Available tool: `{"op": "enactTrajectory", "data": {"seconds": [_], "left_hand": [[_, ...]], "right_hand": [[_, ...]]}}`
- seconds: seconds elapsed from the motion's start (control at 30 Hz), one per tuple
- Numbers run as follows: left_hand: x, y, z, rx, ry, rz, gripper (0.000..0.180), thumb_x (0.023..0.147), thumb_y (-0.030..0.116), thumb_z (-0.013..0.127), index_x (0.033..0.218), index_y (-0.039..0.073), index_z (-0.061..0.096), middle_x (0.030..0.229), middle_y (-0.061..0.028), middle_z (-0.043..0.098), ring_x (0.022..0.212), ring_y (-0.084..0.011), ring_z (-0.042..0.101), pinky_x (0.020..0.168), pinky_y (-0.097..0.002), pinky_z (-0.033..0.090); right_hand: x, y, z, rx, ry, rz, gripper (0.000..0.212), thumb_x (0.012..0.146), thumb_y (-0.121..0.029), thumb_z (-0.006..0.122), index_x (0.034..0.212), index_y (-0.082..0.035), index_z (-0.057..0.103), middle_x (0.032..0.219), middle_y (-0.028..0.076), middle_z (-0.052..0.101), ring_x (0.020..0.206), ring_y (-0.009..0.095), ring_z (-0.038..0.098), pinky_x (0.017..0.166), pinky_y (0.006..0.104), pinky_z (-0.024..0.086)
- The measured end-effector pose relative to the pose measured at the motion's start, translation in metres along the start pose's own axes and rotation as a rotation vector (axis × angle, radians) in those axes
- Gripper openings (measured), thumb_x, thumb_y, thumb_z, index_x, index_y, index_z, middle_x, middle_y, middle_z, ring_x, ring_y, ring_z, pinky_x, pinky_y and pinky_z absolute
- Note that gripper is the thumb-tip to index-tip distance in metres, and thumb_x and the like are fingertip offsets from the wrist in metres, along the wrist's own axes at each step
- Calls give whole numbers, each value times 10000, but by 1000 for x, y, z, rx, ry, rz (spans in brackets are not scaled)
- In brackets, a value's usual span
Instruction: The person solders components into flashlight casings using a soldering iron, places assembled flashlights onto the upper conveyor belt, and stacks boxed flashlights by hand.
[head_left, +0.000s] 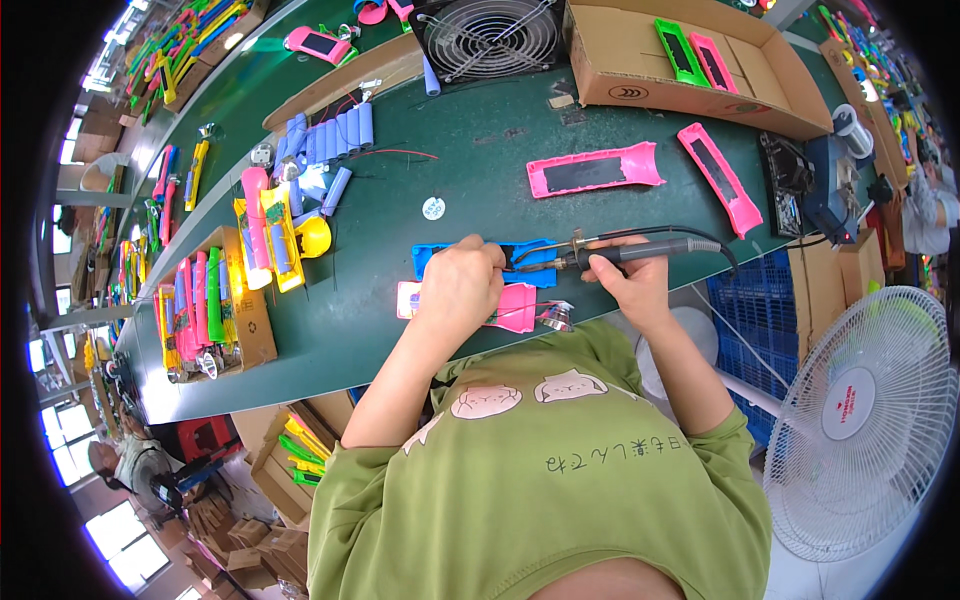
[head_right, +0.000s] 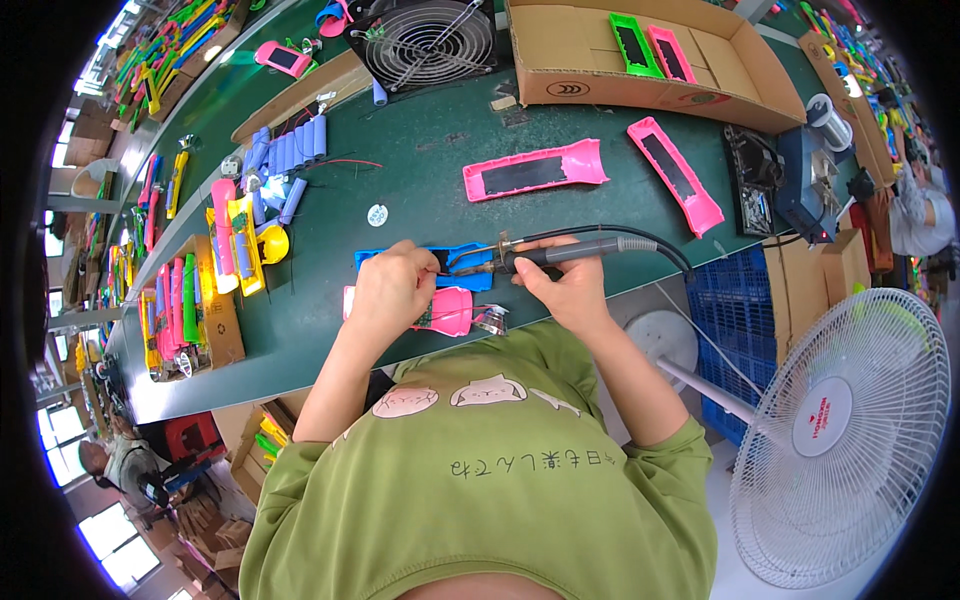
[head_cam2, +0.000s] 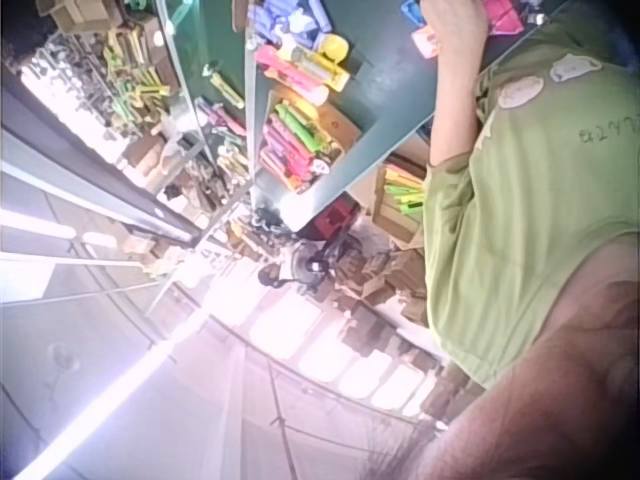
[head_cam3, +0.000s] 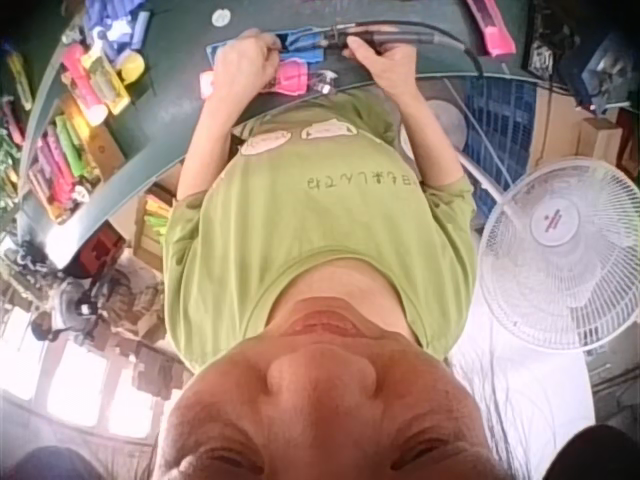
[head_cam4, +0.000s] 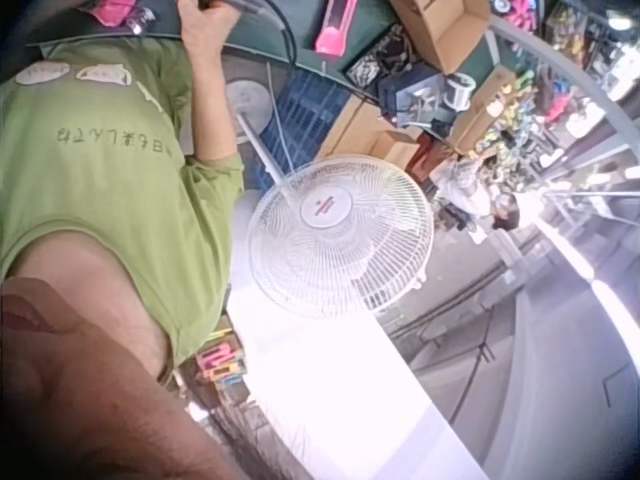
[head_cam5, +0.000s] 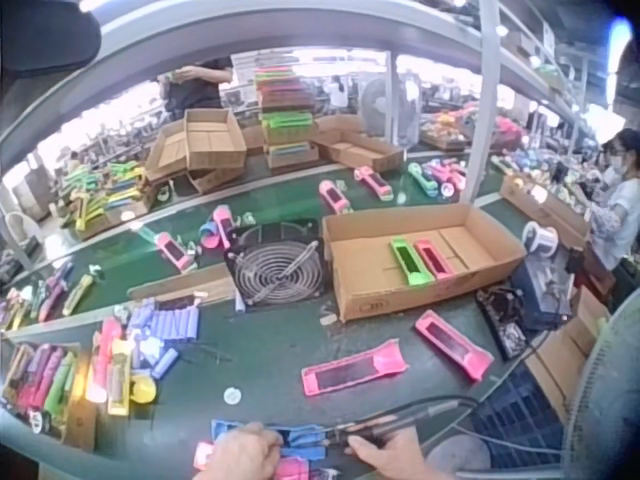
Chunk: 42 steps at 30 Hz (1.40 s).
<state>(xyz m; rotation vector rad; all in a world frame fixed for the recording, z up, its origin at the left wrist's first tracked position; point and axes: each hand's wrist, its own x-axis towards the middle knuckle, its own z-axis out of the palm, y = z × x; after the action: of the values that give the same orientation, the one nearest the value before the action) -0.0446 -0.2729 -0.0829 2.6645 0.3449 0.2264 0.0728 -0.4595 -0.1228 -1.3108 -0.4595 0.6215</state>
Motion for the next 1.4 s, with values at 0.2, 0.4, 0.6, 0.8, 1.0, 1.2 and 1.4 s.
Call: {"op": "enactTrajectory", "data": {"seconds": [0.2, 0.4, 0.6, 0.8, 1.0, 1.2, 1.4], "left_hand": [[1, 0, 1, -9, 1, -7, 73, 654, 24, 578, 710, 36, 624, 700, -130, 575, 601, -297, 573, 553, -378, 464], [0, 1, 2, 21, 0, -14, 68, 655, 32, 579, 704, 36, 627, 693, -132, 570, 605, -301, 574, 554, -382, 465], [1, 2, 3, 37, 2, -12, 72, 656, 32, 578, 701, 37, 634, 685, -136, 569, 603, -309, 574, 562, -390, 467], [1, 3, 3, 59, -5, -12, 77, 648, 30, 582, 703, 31, 637, 691, -140, 572, 607, -312, 576, 568, -394, 468], [-1, 3, 2, 69, -18, -19, 61, 646, 13, 587, 701, 26, 610, 686, -145, 551, 639, -327, 573, 580, -415, 461], [-2, 0, 5, 72, -6, 31, 31, 671, 35, 592, 684, 10, 578, 687, -155, 543, 654, -327, 577, 589, -418, 463], [-4, 1, -5, 17, 12, 38, 82, 686, 74, 614, 725, 6, 592, 698, -146, 538, 679, -322, 569, 612, -403, 458]], "right_hand": [[0, 2, 3, 3, 9, -3, 191, 778, -19, 622, 941, 63, 564, 865, 119, 616, 698, 158, 636, 615, 252, 531], [-4, -1, 3, -51, 14, 23, 208, 784, -49, 644, 935, 68, 561, 863, 132, 620, 695, 155, 637, 604, 254, 535], [-19, -17, 9, -35, 59, -186, 185, 813, -27, 605, 964, 64, 549, 822, 129, 632, 703, 160, 643, 613, 249, 520], [-33, -19, 31, -544, -105, -466, 417, 743, -83, 679, 1091, -18, 457, 982, 110, 654, 906, 239, 623, 1001, 465, 318], [-27, 4, 47, -667, -283, -475, 738, 620, -144, 759, 1235, -47, 363, 1130, 151, 515, 1090, 303, 488, 1056, 531, 171], [-26, 7, 48, -653, -277, -461, 767, 601, -148, 777, 1229, -33, 353, 1119, 156, 523, 1110, 339, 475, 1055, 513, 195], [-28, 3, 45, -780, -313, -383, 755, 602, -178, 793, 1196, -12, 358, 1070, 159, 549, 980, 305, 556, 1069, 497, 179]]}}
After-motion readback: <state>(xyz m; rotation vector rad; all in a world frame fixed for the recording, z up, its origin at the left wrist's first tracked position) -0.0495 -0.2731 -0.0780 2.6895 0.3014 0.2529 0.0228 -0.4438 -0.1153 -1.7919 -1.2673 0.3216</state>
